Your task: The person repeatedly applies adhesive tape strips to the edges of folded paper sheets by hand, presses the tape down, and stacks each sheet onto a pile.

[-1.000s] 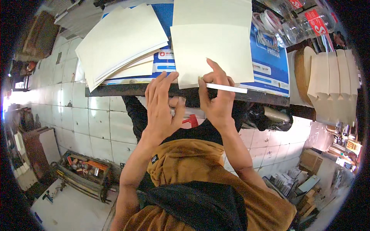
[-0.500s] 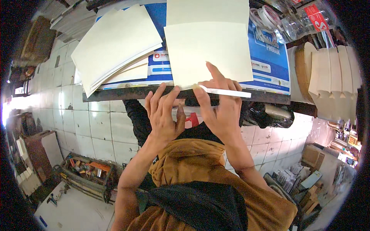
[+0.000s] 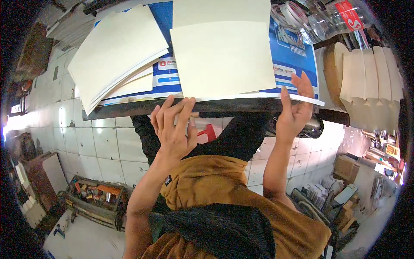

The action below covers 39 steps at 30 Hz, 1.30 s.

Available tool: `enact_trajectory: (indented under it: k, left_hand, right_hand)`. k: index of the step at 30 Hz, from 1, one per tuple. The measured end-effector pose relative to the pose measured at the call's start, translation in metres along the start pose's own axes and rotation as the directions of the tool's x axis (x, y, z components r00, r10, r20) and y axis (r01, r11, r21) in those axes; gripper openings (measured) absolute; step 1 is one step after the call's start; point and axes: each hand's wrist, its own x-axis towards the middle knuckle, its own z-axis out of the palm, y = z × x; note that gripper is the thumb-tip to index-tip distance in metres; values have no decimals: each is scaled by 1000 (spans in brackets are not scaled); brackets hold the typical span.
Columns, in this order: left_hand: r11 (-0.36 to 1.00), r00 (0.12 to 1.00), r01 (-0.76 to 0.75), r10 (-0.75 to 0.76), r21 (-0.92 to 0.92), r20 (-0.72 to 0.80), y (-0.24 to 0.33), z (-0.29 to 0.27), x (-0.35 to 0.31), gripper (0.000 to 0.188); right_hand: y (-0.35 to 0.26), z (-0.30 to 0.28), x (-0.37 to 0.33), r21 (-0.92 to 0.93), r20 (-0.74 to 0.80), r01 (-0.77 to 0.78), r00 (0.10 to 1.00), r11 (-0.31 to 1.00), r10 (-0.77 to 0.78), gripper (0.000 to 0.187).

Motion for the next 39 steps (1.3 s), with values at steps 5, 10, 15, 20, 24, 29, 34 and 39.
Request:
enact_trajectory:
  k: [5, 10, 15, 20, 24, 29, 34, 39]
  left_hand:
    - [1000, 1000, 6, -6, 19, 15, 0, 1, -1, 47]
    - [1000, 999, 13, -14, 22, 40, -1, 0, -3, 46]
    - [1000, 999, 13, -13, 17, 46, -1, 1, -4, 47]
    - [1000, 998, 18, -19, 22, 60, -1, 2, -5, 48]
    - [999, 997, 25, -27, 20, 67, 1, -2, -3, 48]
    - [987, 982, 88, -108, 135, 153, 21, -23, 15, 48]
    - [974, 975, 125, -157, 189, 161, 50, -25, 64, 56]
    - [999, 963, -24, 16, 28, 270, 78, 33, 82, 61]
  right_hand:
    - [17, -2, 11, -401, 133, 318, 948, 859, -289, 49]
    - [18, 2, 8, -417, 174, 221, 972, 882, -161, 51]
    - [27, 1, 10, -460, 221, 322, 944, 827, -244, 53]
    - [25, 2, 10, -438, 213, 272, 957, 857, -195, 51]
    - [25, 2, 10, -436, 219, 276, 956, 857, -197, 50]
    - [20, 2, 10, -478, 235, 259, 958, 839, -162, 40]
    - [-8, 12, -18, -366, 253, 193, 962, 910, -101, 35]
    - [-34, 7, -35, -100, 191, -183, 961, 978, 200, 33]
